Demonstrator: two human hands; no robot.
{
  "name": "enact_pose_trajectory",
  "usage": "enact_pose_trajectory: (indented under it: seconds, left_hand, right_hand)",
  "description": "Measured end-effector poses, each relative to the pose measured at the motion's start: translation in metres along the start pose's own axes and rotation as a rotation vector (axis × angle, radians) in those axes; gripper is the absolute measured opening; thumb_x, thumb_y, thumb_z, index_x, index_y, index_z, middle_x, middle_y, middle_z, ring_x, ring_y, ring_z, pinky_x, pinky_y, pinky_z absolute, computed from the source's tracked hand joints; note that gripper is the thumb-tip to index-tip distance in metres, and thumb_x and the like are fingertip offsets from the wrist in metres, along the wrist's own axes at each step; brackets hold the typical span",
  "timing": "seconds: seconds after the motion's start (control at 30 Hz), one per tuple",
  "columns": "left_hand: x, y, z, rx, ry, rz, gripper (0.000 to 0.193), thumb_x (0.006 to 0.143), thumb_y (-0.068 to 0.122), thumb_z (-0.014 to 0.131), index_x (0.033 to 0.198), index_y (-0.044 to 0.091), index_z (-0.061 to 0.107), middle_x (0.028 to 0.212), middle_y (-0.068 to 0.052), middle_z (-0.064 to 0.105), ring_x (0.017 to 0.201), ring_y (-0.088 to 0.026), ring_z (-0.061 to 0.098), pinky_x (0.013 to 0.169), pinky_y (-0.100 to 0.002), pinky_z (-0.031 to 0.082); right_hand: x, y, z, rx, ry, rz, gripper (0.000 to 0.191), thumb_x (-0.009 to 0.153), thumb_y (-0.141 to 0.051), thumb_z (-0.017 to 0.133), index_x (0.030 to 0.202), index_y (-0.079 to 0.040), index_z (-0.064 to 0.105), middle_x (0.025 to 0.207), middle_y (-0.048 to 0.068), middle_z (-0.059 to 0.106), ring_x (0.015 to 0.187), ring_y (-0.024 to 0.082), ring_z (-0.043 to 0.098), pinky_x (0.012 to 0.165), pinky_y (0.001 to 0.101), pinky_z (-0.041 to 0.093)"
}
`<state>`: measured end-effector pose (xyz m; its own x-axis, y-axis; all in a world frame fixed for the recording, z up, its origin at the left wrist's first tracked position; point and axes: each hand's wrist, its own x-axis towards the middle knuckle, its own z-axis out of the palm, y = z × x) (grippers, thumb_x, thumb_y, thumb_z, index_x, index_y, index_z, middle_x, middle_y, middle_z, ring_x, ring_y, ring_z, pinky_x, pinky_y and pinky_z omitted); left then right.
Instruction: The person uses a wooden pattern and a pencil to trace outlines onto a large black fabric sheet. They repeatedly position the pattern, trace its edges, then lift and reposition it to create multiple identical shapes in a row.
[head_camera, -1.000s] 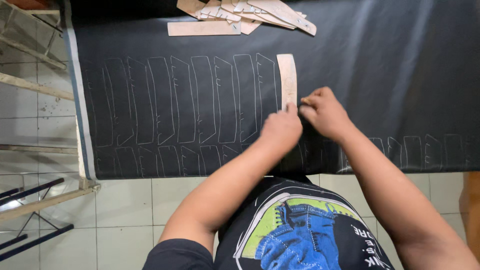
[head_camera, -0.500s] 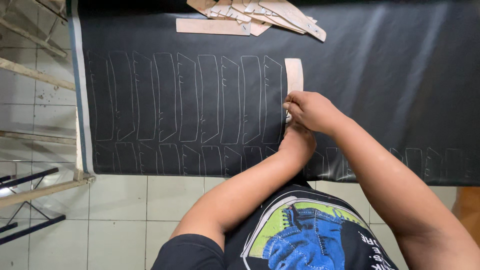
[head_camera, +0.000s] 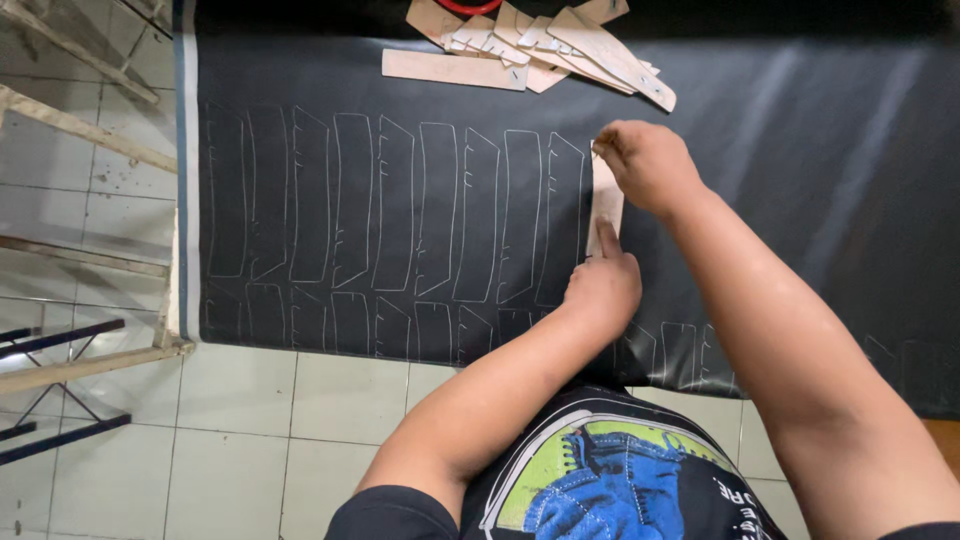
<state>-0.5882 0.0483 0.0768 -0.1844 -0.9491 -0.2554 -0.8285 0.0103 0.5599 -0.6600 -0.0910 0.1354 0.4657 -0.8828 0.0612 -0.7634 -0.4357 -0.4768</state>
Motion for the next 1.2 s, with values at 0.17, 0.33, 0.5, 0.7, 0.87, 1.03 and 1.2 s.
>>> enact_pose_trajectory:
  seconds: [0.17,0.33,0.5,0.7,0.87,1.03,1.2]
  left_hand:
    - [0.003,0.003,-0.021,0.025,-0.106,0.055,0.022,0.092,0.01,0.057,0.104,-0.006,0.067,0.161,-0.042,0.013,0.104,-0.049,0.07,0.082,-0.051,0.061]
    - [0.002,0.0,-0.022,0.034,-0.091,0.112,0.02,0.091,0.009,0.057,0.101,-0.007,0.066,0.158,-0.047,0.015,0.1,-0.048,0.071,0.082,-0.052,0.061]
    - [0.005,-0.005,-0.02,0.005,-0.03,0.134,0.016,0.089,0.008,0.058,0.096,-0.004,0.065,0.156,-0.048,0.017,0.095,-0.048,0.072,0.078,-0.053,0.061]
    - [0.004,-0.011,-0.029,-0.02,-0.091,0.151,0.02,0.092,0.007,0.054,0.106,-0.006,0.059,0.156,-0.048,0.017,0.085,-0.045,0.074,0.075,-0.052,0.061]
    - [-0.001,-0.023,-0.055,0.058,-0.004,0.261,0.05,0.085,0.006,0.058,0.131,-0.01,0.051,0.153,-0.037,0.033,0.086,-0.041,0.073,0.073,-0.048,0.061]
    - [-0.007,-0.041,-0.067,0.173,-0.103,0.245,0.034,0.094,0.009,0.057,0.127,0.005,0.062,0.141,-0.011,0.056,0.129,-0.032,0.058,0.102,-0.052,0.049]
    - [0.006,-0.052,-0.051,0.322,0.131,0.397,0.029,0.089,0.013,0.06,0.116,0.006,0.066,0.14,-0.015,0.054,0.149,-0.032,0.037,0.121,-0.066,0.019]
  right_hand:
    - [0.02,0.006,-0.001,0.009,0.022,0.028,0.017,0.101,-0.021,0.067,0.108,-0.006,0.072,0.101,0.014,0.074,0.092,0.035,0.07,0.079,0.0431,0.055]
    - [0.022,0.005,-0.001,0.011,0.049,0.067,0.018,0.1,-0.02,0.067,0.111,-0.007,0.073,0.102,0.014,0.074,0.091,0.033,0.071,0.079,0.0421,0.055]
    - [0.018,0.012,-0.001,-0.005,0.064,0.114,0.017,0.1,-0.02,0.067,0.11,-0.007,0.074,0.099,0.014,0.075,0.09,0.034,0.071,0.079,0.0425,0.055]
    - [0.006,0.021,-0.013,-0.058,0.116,0.139,0.017,0.101,-0.02,0.07,0.108,-0.006,0.076,0.099,0.017,0.074,0.09,0.036,0.07,0.079,0.0436,0.055]
    - [-0.011,0.016,-0.012,0.062,0.148,0.178,0.017,0.1,-0.02,0.069,0.109,-0.007,0.075,0.101,0.017,0.074,0.091,0.036,0.071,0.079,0.0424,0.055]
    - [-0.072,0.0,0.0,0.047,0.169,0.079,0.015,0.1,-0.015,0.068,0.108,-0.004,0.074,0.104,0.019,0.073,0.095,0.038,0.07,0.082,0.043,0.056]
    - [-0.15,-0.031,0.015,0.071,0.071,0.111,0.019,0.096,-0.015,0.067,0.111,-0.006,0.073,0.105,0.015,0.074,0.093,0.034,0.072,0.081,0.04,0.057]
